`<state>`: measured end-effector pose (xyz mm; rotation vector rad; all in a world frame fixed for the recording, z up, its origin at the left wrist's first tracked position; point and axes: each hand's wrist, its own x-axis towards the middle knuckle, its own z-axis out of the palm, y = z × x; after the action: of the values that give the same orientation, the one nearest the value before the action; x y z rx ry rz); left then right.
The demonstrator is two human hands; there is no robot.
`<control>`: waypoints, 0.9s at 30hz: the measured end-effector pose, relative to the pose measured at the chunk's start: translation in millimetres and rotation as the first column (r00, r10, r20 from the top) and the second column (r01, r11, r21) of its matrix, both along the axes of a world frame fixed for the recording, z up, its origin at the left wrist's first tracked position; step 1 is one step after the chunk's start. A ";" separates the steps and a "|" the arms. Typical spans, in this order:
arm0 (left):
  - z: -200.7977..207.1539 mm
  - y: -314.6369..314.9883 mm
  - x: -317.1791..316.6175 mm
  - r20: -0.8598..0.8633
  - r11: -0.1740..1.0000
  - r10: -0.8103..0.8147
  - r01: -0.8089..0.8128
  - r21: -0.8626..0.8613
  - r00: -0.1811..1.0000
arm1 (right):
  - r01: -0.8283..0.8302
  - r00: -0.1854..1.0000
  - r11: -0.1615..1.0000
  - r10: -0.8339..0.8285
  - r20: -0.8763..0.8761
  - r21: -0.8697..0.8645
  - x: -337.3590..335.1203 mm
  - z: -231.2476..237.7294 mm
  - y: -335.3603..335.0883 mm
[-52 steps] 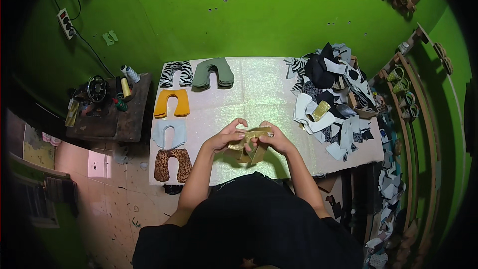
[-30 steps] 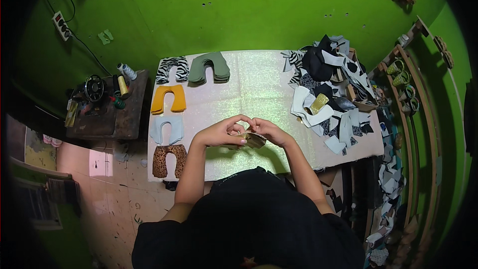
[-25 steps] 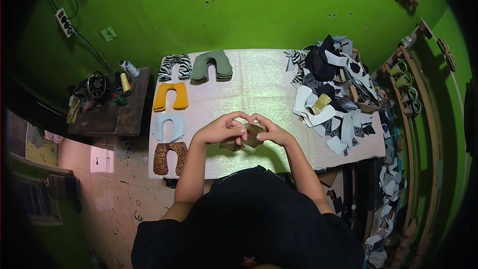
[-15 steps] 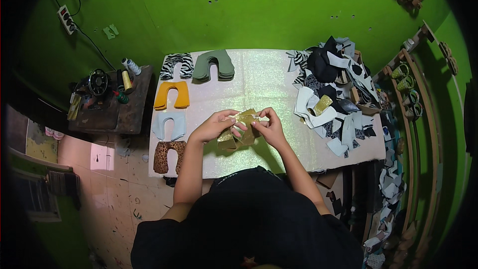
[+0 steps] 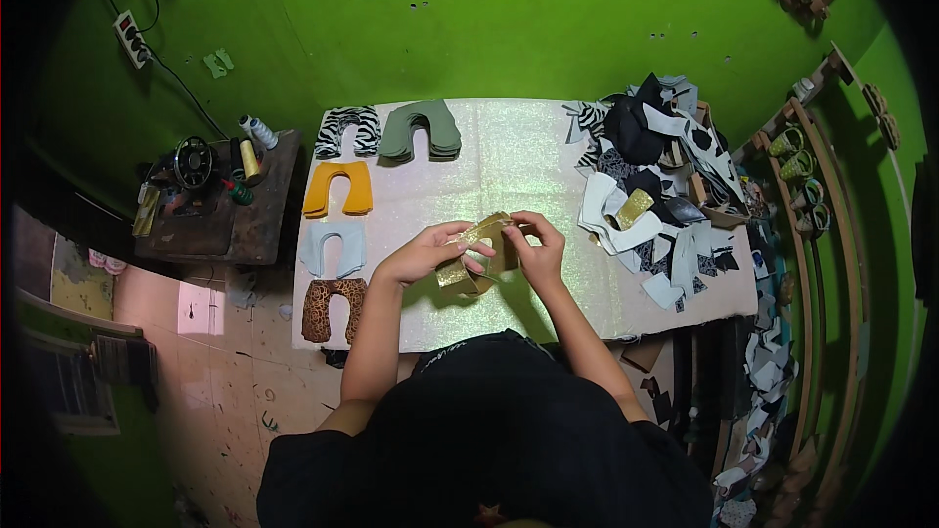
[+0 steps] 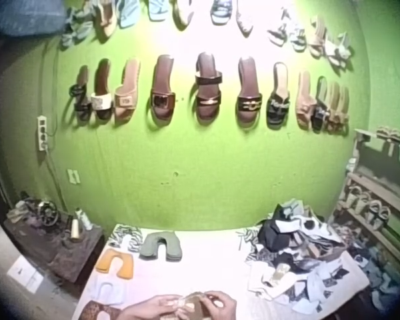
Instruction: Picking through a pile of shoe upper pieces and arranging specific components on a work surface.
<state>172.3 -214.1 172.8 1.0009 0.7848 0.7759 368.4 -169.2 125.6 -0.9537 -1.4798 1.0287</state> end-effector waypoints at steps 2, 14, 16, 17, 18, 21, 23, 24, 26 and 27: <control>-1.5 -0.3 0.9 0.014 1.000 -0.004 0.004 0.006 1.000 | 0.016 0.995 0.986 -0.032 0.096 0.165 2.0 2.5 1.0; -2.1 -2.2 5.1 0.083 1.000 -0.003 0.003 -0.003 0.997 | -0.046 0.996 0.962 0.024 0.086 0.270 4.8 5.9 3.3; -4.5 -1.7 4.0 0.069 1.000 -0.017 0.016 0.015 0.997 | -0.041 0.997 0.961 0.020 0.078 0.273 5.1 5.7 3.0; -5.9 -2.4 4.0 0.068 1.000 -0.017 0.016 0.015 0.998 | -0.035 0.997 0.960 0.016 0.069 0.276 5.2 5.7 2.8; -7.4 -2.8 4.1 0.057 1.000 -0.009 0.009 -0.001 0.998 | -0.034 0.998 0.960 0.015 0.069 0.277 5.7 6.2 3.4; -6.8 -2.7 3.7 0.050 1.000 -0.016 0.016 -0.005 0.999 | -0.052 0.986 0.947 -0.001 0.165 0.317 7.8 11.1 4.9; -5.2 -2.4 2.9 0.053 1.000 -0.029 0.029 0.006 0.998 | -0.081 0.954 0.919 -0.041 0.298 0.387 9.7 17.5 5.9; -4.4 -2.0 2.4 0.027 0.999 -0.046 0.046 0.003 0.999 | -0.081 0.954 0.919 -0.041 0.298 0.386 10.8 19.6 6.5; -4.6 -2.6 2.6 0.002 0.998 -0.062 0.062 -0.001 0.998 | -0.150 0.936 0.918 0.011 0.353 0.367 13.1 23.7 8.0; -5.1 -2.7 2.5 -0.008 0.997 -0.075 0.075 -0.008 0.997 | -0.149 0.936 0.918 0.011 0.353 0.367 14.2 26.2 8.8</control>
<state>174.8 -216.8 167.7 1.0213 0.7524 0.7047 382.6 -160.5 151.8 -0.8119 -1.9433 0.6009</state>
